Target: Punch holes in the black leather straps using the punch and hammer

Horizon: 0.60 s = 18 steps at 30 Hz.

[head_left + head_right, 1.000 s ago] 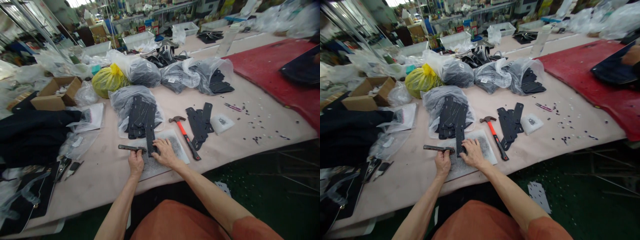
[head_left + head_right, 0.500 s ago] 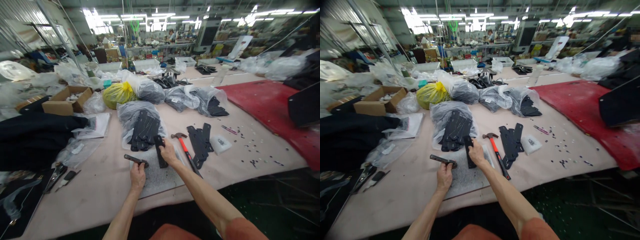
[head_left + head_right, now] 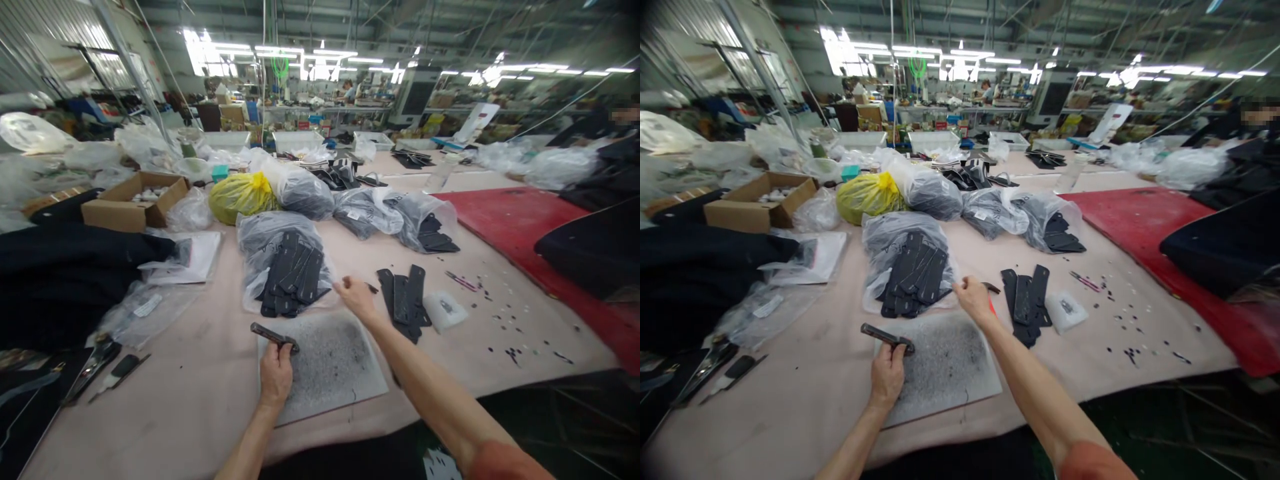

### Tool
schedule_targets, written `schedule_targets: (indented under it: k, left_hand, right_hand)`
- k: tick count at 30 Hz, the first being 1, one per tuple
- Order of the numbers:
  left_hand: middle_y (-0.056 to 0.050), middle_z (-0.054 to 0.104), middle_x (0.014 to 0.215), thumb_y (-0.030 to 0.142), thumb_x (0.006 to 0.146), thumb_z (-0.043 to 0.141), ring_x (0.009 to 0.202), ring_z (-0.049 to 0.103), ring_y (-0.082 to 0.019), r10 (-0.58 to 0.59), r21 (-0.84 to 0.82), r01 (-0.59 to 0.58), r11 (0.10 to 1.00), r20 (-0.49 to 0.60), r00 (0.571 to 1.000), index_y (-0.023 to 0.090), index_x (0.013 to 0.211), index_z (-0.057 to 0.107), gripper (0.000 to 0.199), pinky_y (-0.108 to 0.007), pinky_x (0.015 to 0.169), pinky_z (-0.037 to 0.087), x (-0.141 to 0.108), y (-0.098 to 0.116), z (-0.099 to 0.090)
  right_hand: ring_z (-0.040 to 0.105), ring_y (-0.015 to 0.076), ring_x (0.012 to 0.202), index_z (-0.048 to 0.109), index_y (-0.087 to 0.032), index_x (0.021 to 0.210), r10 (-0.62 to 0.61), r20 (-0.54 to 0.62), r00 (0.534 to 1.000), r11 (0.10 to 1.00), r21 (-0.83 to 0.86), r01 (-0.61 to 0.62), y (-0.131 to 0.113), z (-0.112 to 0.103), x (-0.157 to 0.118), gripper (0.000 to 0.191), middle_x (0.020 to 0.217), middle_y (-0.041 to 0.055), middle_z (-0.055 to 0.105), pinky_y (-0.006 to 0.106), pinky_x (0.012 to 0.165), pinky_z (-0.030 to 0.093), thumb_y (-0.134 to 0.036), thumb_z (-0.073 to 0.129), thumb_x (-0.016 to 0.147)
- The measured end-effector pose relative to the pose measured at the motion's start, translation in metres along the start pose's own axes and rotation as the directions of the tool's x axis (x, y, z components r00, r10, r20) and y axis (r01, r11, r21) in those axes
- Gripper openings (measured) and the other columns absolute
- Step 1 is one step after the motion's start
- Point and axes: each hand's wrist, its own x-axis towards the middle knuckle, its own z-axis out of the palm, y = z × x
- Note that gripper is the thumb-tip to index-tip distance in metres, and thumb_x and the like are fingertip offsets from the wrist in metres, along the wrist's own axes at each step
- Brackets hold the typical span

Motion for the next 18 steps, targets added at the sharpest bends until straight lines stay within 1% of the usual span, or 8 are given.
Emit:
schedule_targets:
  k: [1,3,4,6,8,12,15,18]
  left_hand:
    - [-0.008,0.073,0.082,0.035,0.085,0.047,0.079,0.069,-0.026,0.003,-0.003,-0.003,1.0,0.005,1.0,0.019,0.09,0.066,0.025,-0.035,0.069,0.053,0.0,0.0,0.0]
    - [-0.008,0.073,0.084,0.036,0.085,0.047,0.08,0.069,-0.026,0.008,-0.002,-0.008,1.0,0.018,1.0,0.019,0.092,0.066,0.026,-0.035,0.07,0.053,0.0,0.001,-0.001]
    - [-0.008,0.073,0.083,0.036,0.086,0.047,0.08,0.069,-0.026,0.011,0.002,-0.011,1.0,0.021,1.0,0.019,0.093,0.067,0.027,-0.035,0.069,0.053,0.0,0.001,-0.002]
    - [-0.008,0.073,0.081,0.035,0.085,0.047,0.079,0.07,-0.026,0.014,0.015,-0.014,1.0,0.015,1.0,0.019,0.092,0.067,0.027,-0.035,0.068,0.053,0.001,0.002,-0.003]
    - [-0.009,0.073,0.081,0.035,0.085,0.047,0.079,0.07,-0.026,0.024,0.022,-0.024,0.999,0.01,1.0,0.019,0.091,0.067,0.026,-0.035,0.068,0.053,0.001,0.002,-0.003]
    - [-0.008,0.073,0.081,0.035,0.086,0.047,0.078,0.069,-0.025,0.029,0.01,-0.029,1.0,0.007,1.0,0.019,0.092,0.066,0.026,-0.034,0.069,0.053,0.001,0.003,-0.003]
    - [-0.008,0.072,0.08,0.035,0.086,0.047,0.077,0.068,-0.025,0.022,0.005,-0.022,1.0,0.004,1.0,0.019,0.09,0.065,0.025,-0.034,0.068,0.052,0.001,0.003,-0.002]
    - [-0.008,0.072,0.082,0.035,0.086,0.047,0.078,0.068,-0.025,0.004,0.009,-0.004,1.0,0.012,1.0,0.019,0.09,0.066,0.025,-0.034,0.069,0.051,0.0,0.004,-0.002]
  right_hand:
    - [0.065,0.0225,0.094,0.063,-0.016,0.106,-0.011,0.038,0.999,1.0,0.013,0.01,-0.019,0.018,-0.002,0.044,0.097,0.0109,0.07,0.03,0.083,0.046,-0.05,0.057,0.08]
    - [0.064,0.0271,0.098,0.061,-0.013,0.108,0.008,0.073,0.997,1.0,0.024,-0.01,-0.049,0.048,-0.001,0.055,0.104,0.0166,0.068,0.035,0.083,0.047,-0.057,0.061,0.075]
    - [0.063,0.0297,0.102,0.058,-0.011,0.11,0.028,0.078,0.997,0.999,0.026,-0.03,-0.059,0.058,0.001,0.06,0.11,0.0204,0.065,0.037,0.084,0.047,-0.058,0.063,0.073]
    - [0.059,0.0327,0.109,0.054,-0.007,0.115,0.077,0.086,0.993,0.996,0.031,-0.08,-0.069,0.068,0.007,0.068,0.117,0.0262,0.06,0.041,0.087,0.046,-0.058,0.065,0.071]
    - [0.06,0.0328,0.109,0.052,-0.007,0.116,0.121,0.119,0.986,0.991,0.043,-0.126,-0.069,0.069,0.016,0.07,0.116,0.0269,0.06,0.042,0.087,0.047,-0.056,0.069,0.068]
    - [0.063,0.0309,0.101,0.054,-0.01,0.113,0.146,0.215,0.966,0.982,0.088,-0.169,-0.058,0.063,0.031,0.074,0.11,0.0216,0.064,0.039,0.08,0.049,-0.05,0.077,0.056]
    - [0.065,0.0248,0.094,0.055,-0.012,0.113,0.103,0.247,0.963,0.977,0.158,-0.145,-0.053,0.052,0.032,0.065,0.107,0.0143,0.067,0.033,0.075,0.05,-0.049,0.072,0.062]
    - [0.065,0.0209,0.093,0.052,-0.015,0.122,0.037,0.248,0.968,0.968,0.232,-0.097,-0.049,0.032,0.018,0.062,0.107,0.009,0.067,0.03,0.075,0.049,-0.052,0.061,0.073]
